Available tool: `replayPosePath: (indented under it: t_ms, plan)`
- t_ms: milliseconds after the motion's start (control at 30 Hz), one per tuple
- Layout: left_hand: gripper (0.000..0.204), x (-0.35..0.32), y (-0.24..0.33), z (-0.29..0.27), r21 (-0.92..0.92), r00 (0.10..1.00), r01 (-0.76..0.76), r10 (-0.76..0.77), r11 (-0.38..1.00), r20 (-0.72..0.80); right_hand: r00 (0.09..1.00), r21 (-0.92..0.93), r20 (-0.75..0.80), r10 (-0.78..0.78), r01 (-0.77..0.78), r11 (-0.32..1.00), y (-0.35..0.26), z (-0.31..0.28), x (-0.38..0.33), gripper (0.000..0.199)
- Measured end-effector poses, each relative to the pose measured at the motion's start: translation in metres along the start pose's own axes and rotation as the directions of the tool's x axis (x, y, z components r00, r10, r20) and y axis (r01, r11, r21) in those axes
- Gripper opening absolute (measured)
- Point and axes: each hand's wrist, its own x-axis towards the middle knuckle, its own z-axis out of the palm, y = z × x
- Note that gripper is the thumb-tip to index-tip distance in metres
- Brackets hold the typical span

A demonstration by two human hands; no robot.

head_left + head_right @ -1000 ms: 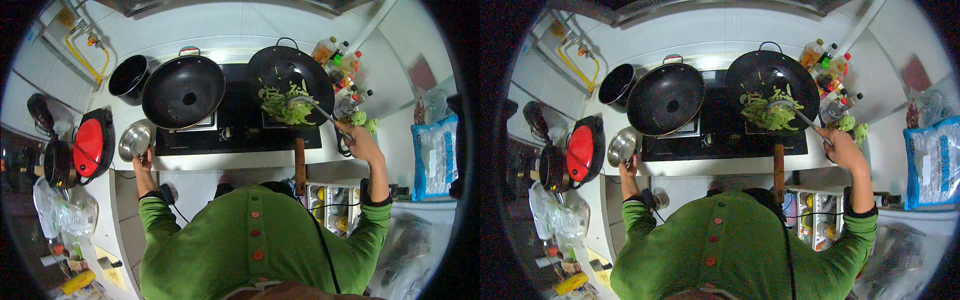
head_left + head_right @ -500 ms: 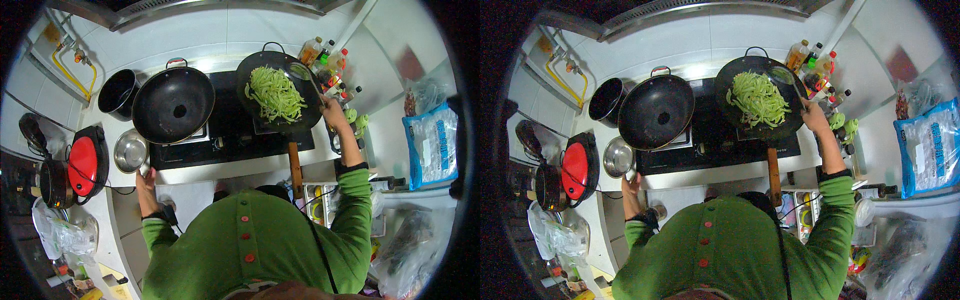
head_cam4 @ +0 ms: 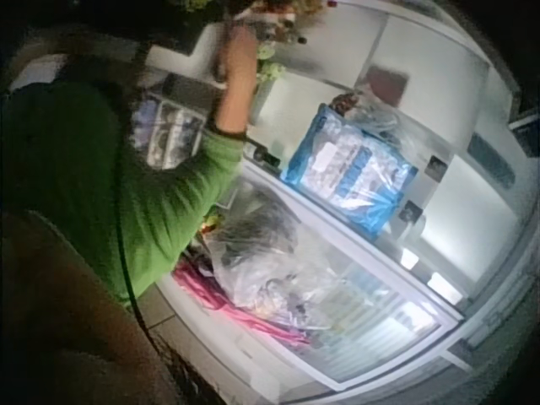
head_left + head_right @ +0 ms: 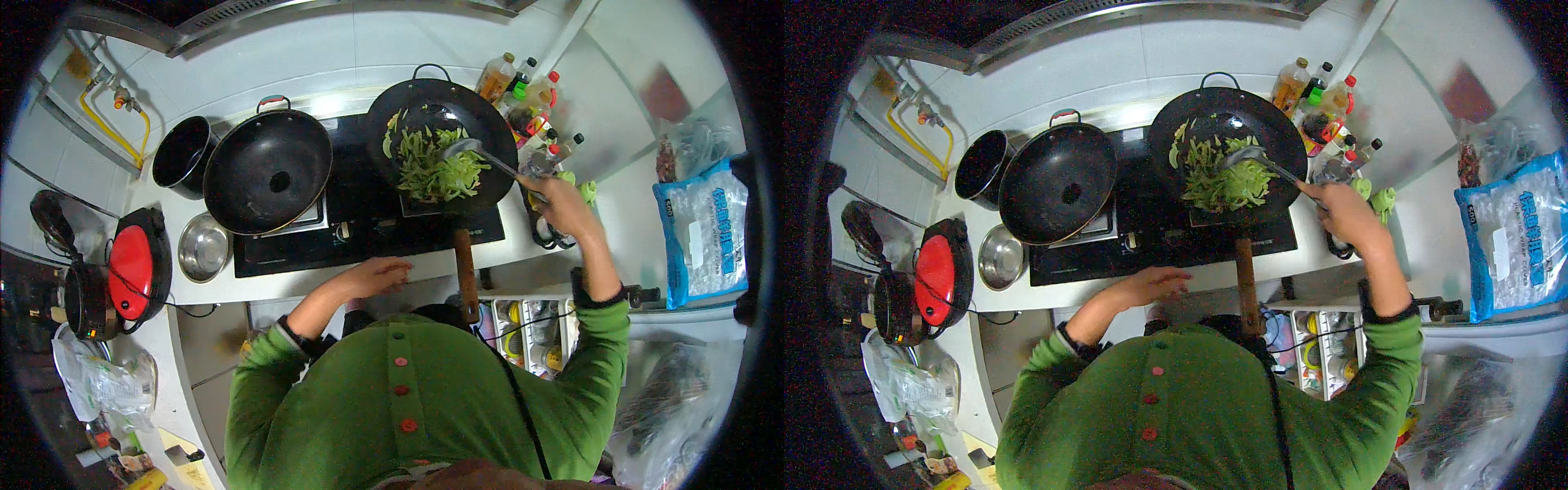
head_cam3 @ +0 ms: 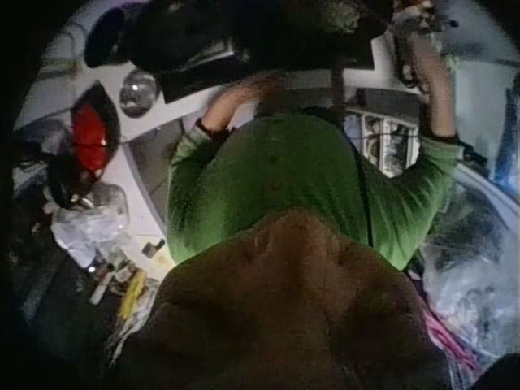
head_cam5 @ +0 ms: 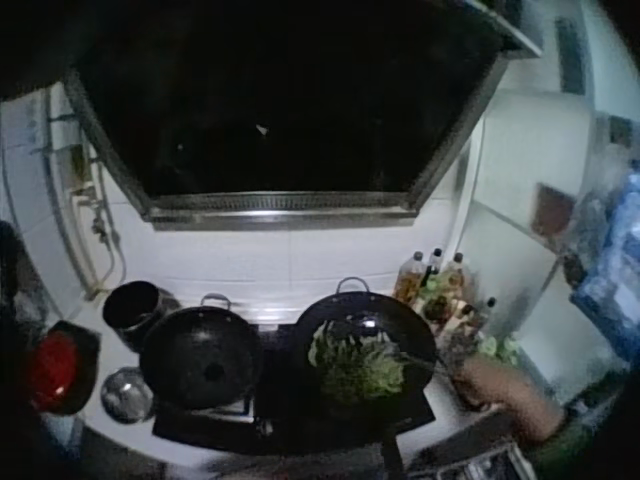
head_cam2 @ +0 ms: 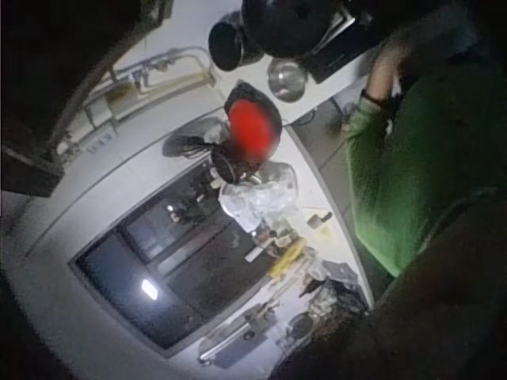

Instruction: The person stir-fries green vegetables in a wok using a ladle, adds water from a metal bowl, and seasons the dish with a spoon. The person then retrieves a bowl from a drawer and places it on the counter.

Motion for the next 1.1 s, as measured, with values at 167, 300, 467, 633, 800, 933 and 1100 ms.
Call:
replayPosePath:
  t_ms: [167,300,467,633,800,933,1100]
  plan:
    - [0.05,0.064,0.032,0.057,0.009,0.975,0.124,-0.124,0.992,0.187,0.979,0.081,0.202,0.021,-0.038,0.996,-0.004,-0.015,-0.031,0.058]
    - [0.044,0.09,0.026,0.084,-0.232,0.968,0.209,-0.167,0.95,0.188,0.992,-0.037,0.078,0.101,-0.099,0.994,-0.004,0.06,0.005,0.053]
    - [0.038,0.1,0.002,0.091,-0.345,0.994,0.106,-0.089,0.933,0.063,0.951,0.267,-0.177,0.252,-0.2,0.943,0.044,0.086,0.043,0.048]
    - [0.033,0.095,0.001,0.093,-0.335,0.996,0.089,-0.08,0.938,0.039,0.839,0.694,0.002,0.544,-0.392,0.603,0.065,0.096,0.088,0.034]
    - [0.032,0.088,0.01,0.095,-0.362,0.997,0.082,-0.081,0.929,0.016,0.94,0.781,0.262,0.217,-0.339,0.525,0.044,0.126,0.114,0.027]
    - [0.028,0.092,0.006,0.093,-0.372,0.995,0.096,-0.098,0.923,0.015,0.955,0.245,-0.188,-0.227,0.27,0.931,0.026,0.09,0.069,0.039]
    - [0.026,0.101,-0.004,0.09,-0.405,0.996,0.09,-0.08,0.91,0.042,0.985,0.156,0.144,-0.098,0.075,0.985,0.014,0.012,-0.017,0.048]
